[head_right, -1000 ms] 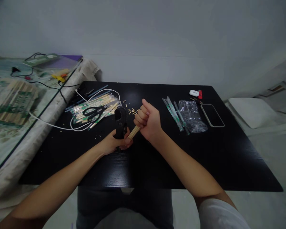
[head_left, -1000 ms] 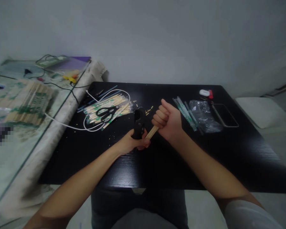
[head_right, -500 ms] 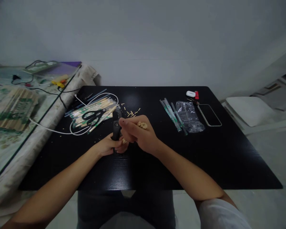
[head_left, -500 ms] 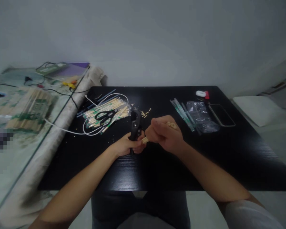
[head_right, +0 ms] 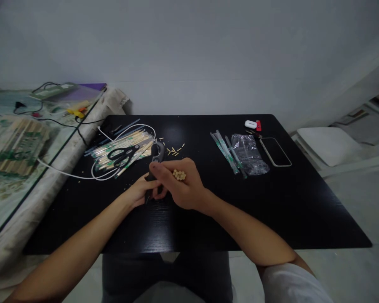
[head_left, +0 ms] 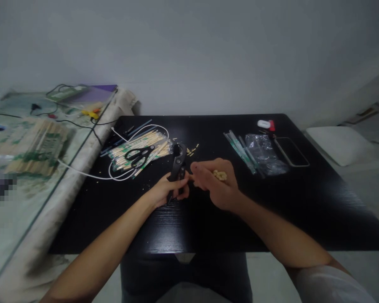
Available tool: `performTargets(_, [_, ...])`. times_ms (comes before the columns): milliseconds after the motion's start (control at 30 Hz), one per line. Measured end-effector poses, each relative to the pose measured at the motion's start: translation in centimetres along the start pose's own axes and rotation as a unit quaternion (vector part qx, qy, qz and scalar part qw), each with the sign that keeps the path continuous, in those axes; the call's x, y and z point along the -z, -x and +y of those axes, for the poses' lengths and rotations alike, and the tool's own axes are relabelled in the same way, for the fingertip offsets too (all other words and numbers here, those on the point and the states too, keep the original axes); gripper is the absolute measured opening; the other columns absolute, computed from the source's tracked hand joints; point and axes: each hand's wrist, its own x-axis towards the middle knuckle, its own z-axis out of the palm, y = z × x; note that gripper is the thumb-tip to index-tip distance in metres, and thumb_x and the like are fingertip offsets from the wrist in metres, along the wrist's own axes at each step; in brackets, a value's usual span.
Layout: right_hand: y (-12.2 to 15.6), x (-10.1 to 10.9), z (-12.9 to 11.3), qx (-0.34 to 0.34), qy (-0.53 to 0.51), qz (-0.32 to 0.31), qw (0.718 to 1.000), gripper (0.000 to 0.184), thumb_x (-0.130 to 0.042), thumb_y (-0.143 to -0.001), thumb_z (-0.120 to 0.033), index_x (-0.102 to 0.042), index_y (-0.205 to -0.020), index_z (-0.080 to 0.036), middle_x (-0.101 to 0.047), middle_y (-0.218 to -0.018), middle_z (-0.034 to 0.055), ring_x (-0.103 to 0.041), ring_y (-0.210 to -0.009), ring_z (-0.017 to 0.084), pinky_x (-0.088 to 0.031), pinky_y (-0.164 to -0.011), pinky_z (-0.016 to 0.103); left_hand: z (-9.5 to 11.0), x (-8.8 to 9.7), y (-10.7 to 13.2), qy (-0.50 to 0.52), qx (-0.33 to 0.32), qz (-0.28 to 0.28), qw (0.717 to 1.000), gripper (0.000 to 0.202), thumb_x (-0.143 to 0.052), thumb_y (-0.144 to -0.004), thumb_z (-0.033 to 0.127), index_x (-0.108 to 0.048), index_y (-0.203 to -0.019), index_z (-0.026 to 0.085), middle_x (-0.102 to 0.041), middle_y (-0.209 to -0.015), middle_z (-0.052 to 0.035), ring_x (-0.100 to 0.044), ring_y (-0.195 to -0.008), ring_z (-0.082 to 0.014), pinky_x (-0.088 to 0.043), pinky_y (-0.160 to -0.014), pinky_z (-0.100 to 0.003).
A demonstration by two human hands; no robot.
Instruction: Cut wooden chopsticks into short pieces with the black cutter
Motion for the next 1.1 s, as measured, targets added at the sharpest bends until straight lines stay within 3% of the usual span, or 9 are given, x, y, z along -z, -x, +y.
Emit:
performTargets(100, [-1.1,0.3,2.1,-0.003,-0.002,0.062,0.998,0.060,-0.061,-0.100,-0.045,-0.048,-0.047,-0.020,-0.042,-0.044,-0.0044,-0.037,-0.042,0.008,-0.033,-0.044,0.023,0.7,0.2,-0.1,-0.023,-0.040,0.010,0.999,0.032,-0.085,-0.078,0.037,-0.064,-0.084,0.014,-0.068,-0.069,-0.0045,-0.058,-0.054,-0.0128,-0.038,-0.046,-0.023])
performTargets(233, [-1.9,0.5,4.7,-0.028,-0.003,0.079,0.997,0.063,-0.064,-0.096,-0.051,-0.043,-0.045,-0.021,-0.039,-0.043,-0.0053,-0.034,-0.041,0.007,-0.029,-0.041,0.023,0.8,0.4,-0.2,-0.062,-0.059,0.015,0.996,0.029,-0.084,-0.079,0.034,-0.065,-0.088,0.014,-0.074,-0.092,-0.0105,-0.063,-0.061,-0.0135,-0.040,-0.048,-0.023])
performTargets(400, [-1.9,0.8,6.4,-0.072,0.008,0.097,0.993,0.060,-0.064,-0.095,-0.049,-0.042,-0.046,-0.021,-0.039,-0.041,-0.0060,-0.035,-0.038,0.007,-0.027,-0.039,0.023,0.2,0.5,-0.3,-0.097,-0.041,0.017,0.994,0.030,-0.083,-0.080,0.037,-0.067,-0.091,0.014,-0.070,-0.075,-0.0067,-0.062,-0.059,-0.0146,-0.040,-0.049,-0.024])
performTargets(567, [-2.1,1.3,7.4,-0.092,0.036,0.095,0.991,0.058,-0.064,-0.094,-0.045,-0.042,-0.046,-0.021,-0.039,-0.042,-0.0059,-0.035,-0.041,0.007,-0.028,-0.042,0.024,0.4,0.1,-0.4,-0.091,-0.037,0.035,0.995,0.029,-0.083,-0.079,0.034,-0.064,-0.089,0.015,-0.067,-0.075,-0.0023,-0.059,-0.054,-0.0112,-0.035,-0.047,-0.022])
performTargets(800, [-2.2,1.3,9.0,-0.104,0.015,0.087,0.991,0.062,-0.066,-0.091,-0.052,-0.040,-0.044,-0.022,-0.035,-0.041,-0.0065,-0.031,-0.042,0.007,-0.026,-0.042,0.024,0.9,0.3,-0.5,-0.119,-0.093,0.080,0.985,0.030,-0.084,-0.075,0.034,-0.061,-0.082,0.016,-0.052,-0.053,0.0060,-0.048,-0.047,-0.0084,-0.039,-0.049,-0.023])
performTargets(1100, [-2.3,1.4,8.9,-0.113,0.014,0.084,0.990,0.058,-0.067,-0.089,-0.049,-0.042,-0.044,-0.022,-0.038,-0.041,-0.0059,-0.033,-0.042,0.007,-0.027,-0.043,0.025,0.6,0.0,-0.6,-0.154,-0.114,0.101,0.976,0.032,-0.085,-0.073,0.037,-0.061,-0.080,0.016,-0.049,-0.053,0.0073,-0.043,-0.044,-0.0074,-0.035,-0.045,-0.022])
